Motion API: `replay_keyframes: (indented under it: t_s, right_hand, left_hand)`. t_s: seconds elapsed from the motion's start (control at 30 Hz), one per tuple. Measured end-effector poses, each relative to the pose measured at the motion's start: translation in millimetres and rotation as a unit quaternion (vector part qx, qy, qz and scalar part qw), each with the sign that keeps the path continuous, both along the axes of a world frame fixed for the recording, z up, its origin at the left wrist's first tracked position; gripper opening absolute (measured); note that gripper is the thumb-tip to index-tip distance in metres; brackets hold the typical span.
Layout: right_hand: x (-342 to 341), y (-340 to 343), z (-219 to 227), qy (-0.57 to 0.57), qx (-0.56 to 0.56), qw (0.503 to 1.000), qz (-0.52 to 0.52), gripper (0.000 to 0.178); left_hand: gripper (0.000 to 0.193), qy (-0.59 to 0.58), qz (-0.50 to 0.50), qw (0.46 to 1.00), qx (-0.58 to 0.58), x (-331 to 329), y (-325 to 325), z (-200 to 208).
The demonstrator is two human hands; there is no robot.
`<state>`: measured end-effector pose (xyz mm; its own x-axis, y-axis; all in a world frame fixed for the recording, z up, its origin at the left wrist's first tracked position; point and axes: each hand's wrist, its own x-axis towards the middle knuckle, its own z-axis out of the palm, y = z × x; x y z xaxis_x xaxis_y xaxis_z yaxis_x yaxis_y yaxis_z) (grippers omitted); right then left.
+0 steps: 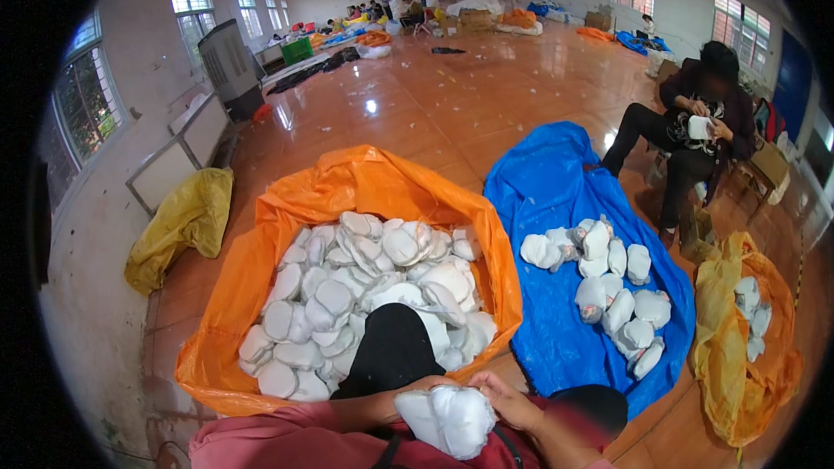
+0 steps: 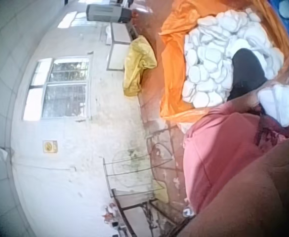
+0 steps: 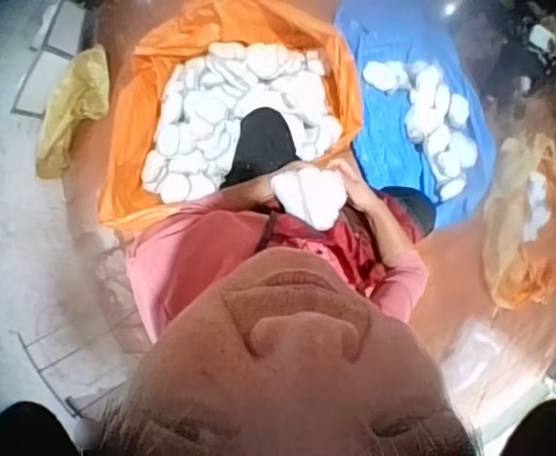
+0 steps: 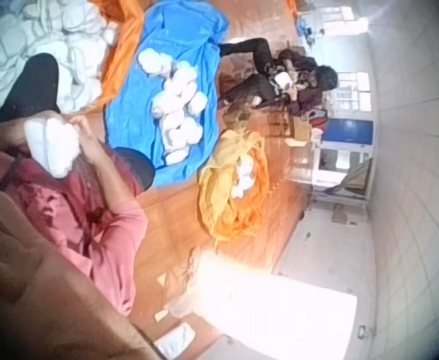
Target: The person sits on the floor and repeatedly stuffs white filling into small white plush toy shells, then ties them closed. They handle the toys one at a time and place the finished items onto a blue tarp beside them.
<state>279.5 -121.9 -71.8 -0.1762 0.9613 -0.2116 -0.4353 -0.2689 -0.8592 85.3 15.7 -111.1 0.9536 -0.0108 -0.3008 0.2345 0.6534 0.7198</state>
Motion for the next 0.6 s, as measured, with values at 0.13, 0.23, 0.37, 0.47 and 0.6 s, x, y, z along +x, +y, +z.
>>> replay_keyframes:
  t_s: [0.13, 0.23, 0.37, 0.47, 0.6]
  right_hand:
    - [2, -2, 5, -0.029, -0.008, 0.999, 0.035, 0.04]
    - [-4, -4, 6, 0.043, 0.023, 0.999, 0.005, 0.046]
    - [-2, 0, 2, 0.081, 0.014, 0.997, -0.013, 0.05]
    - [-2, 2, 3, 0.098, 0.016, 0.995, -0.024, 0.05]
    - [-5, -1, -5, 0.091, 0.01, 0.996, -0.024, 0.048]
  left_hand:
    - [0.023, -0.029, 0.015, 0.999, -0.04, -5, 0, 6]
    - [0.026, 0.009, 0.073, 0.982, -0.171, -5, -4, 33]
    - [0.03, -0.062, 0.158, 0.962, -0.214, -9, -15, 45]
    - [0.032, -0.08, 0.114, 0.959, -0.246, -8, -12, 25]
    - [0.034, -0.082, 0.083, 0.959, -0.257, -15, -12, 7]
